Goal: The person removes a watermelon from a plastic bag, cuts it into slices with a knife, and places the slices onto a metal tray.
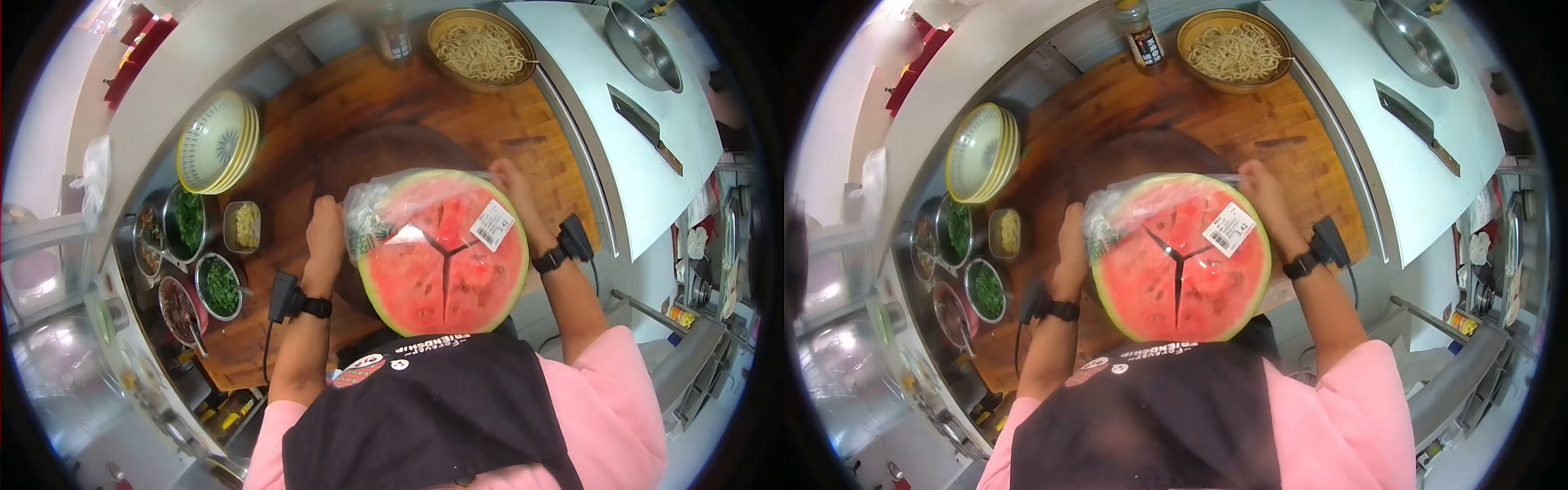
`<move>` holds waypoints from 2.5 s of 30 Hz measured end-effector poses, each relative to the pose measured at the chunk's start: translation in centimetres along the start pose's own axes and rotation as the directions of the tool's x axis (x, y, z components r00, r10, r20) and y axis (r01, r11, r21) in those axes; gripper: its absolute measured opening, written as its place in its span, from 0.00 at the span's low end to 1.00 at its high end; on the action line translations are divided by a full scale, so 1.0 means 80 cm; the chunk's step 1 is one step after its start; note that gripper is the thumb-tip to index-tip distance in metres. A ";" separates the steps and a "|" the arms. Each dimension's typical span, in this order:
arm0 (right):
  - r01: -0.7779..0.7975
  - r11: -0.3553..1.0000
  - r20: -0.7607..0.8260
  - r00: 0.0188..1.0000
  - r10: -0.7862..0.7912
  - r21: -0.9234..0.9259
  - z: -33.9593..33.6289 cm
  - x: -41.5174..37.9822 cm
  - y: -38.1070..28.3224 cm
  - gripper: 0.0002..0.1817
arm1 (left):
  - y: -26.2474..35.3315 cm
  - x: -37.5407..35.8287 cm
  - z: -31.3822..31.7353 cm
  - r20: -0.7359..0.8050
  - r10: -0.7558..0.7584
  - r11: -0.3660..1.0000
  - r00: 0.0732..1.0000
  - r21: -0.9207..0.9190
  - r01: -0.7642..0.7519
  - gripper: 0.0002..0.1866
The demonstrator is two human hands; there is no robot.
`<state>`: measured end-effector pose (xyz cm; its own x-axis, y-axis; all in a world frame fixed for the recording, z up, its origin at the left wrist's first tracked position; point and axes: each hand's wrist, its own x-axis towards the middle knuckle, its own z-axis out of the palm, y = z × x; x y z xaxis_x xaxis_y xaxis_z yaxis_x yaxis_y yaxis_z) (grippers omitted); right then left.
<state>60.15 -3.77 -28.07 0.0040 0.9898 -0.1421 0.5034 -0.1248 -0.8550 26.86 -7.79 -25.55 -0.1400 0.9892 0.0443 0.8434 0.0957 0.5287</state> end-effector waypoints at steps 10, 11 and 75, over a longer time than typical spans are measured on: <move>0.124 0.906 -0.145 0.987 -0.070 0.404 -0.060 -0.087 -0.049 0.22 | 0.097 -0.108 -0.075 0.076 -0.102 0.635 0.992 -0.763 0.124 0.17; 0.037 0.848 0.065 0.994 -0.084 0.528 -0.054 -0.082 -0.066 0.21 | 0.102 -0.103 -0.074 0.065 -0.099 0.632 0.993 -0.766 0.113 0.17; 0.152 0.888 0.230 0.934 -0.273 0.435 -0.001 -0.170 -0.112 0.16 | 0.080 -0.083 -0.122 0.457 -0.262 0.492 0.850 -0.694 0.525 0.25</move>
<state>55.69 -16.11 -18.44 -0.3325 0.9430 -0.0144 0.0718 0.0101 -0.9974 28.11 -14.81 -14.21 -0.1031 0.8665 -0.4884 -0.0189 0.4892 0.8720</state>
